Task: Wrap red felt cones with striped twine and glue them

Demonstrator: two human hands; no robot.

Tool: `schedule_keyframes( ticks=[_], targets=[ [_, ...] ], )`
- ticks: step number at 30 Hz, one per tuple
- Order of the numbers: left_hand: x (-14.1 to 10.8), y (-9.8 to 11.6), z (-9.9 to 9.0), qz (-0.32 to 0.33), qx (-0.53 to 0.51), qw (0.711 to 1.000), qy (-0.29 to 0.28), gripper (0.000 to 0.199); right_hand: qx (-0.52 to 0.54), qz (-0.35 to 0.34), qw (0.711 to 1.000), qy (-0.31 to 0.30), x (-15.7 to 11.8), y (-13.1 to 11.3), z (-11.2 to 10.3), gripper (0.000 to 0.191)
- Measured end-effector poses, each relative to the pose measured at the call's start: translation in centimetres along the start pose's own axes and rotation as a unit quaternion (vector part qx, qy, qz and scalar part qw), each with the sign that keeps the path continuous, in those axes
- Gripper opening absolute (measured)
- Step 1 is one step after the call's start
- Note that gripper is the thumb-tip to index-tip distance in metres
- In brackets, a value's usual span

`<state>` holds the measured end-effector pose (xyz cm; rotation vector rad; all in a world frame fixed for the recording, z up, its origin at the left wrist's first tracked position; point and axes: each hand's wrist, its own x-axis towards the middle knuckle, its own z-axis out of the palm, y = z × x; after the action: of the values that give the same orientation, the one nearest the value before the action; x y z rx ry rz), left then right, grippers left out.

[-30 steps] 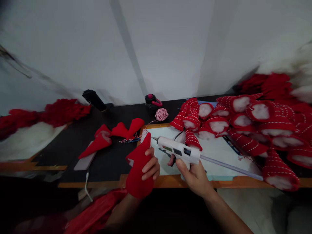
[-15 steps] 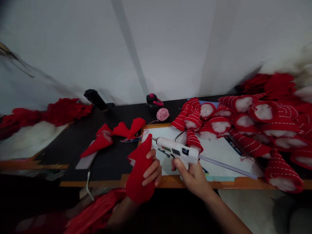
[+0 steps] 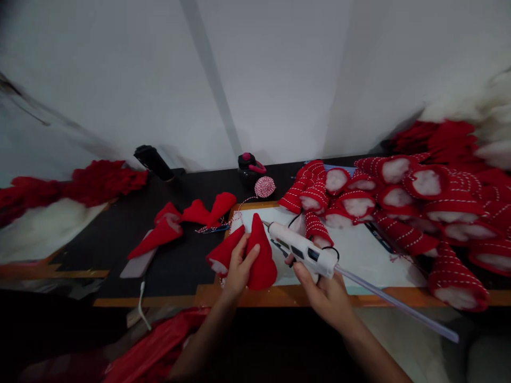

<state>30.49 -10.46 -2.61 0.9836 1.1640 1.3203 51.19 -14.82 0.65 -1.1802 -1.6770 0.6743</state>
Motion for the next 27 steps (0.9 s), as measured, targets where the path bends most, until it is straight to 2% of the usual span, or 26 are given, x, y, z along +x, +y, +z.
schedule_keyframes(
  ticks=[4, 8, 12, 18, 23, 27],
  targets=[
    [-0.6, 0.4, 0.6, 0.079, 0.112, 0.991, 0.014, 0.034, -0.034, 0.014, 0.999, 0.030, 0.2, -0.8, 0.6, 0.025],
    [-0.9, 0.9, 0.6, 0.096, 0.150, 0.983, 0.032, 0.036, -0.011, 0.045, 0.998, 0.031, 0.3, -1.4, 1.0, 0.027],
    [-1.1, 1.1, 0.5, 0.106, 0.191, 0.976, 0.020, 0.035, 0.006, 0.056, 0.998, 0.025, 0.2, -1.2, 1.1, 0.025],
    [-1.3, 1.0, 0.5, 0.113, 0.203, 0.972, 0.018, 0.035, 0.000, 0.066, 0.998, 0.016, 0.0, -0.5, 1.0, 0.028],
    [-1.1, 1.3, 0.6, 0.107, 0.131, 0.985, 0.034, 0.033, 0.023, 0.058, 0.998, 0.024, 0.2, -0.4, 0.7, 0.032],
    [-0.3, 0.5, -0.5, 0.091, 0.098, 0.989, 0.057, 0.035, 0.028, 0.166, 0.986, 0.008, -0.4, 1.1, 0.2, 0.050]
  ],
)
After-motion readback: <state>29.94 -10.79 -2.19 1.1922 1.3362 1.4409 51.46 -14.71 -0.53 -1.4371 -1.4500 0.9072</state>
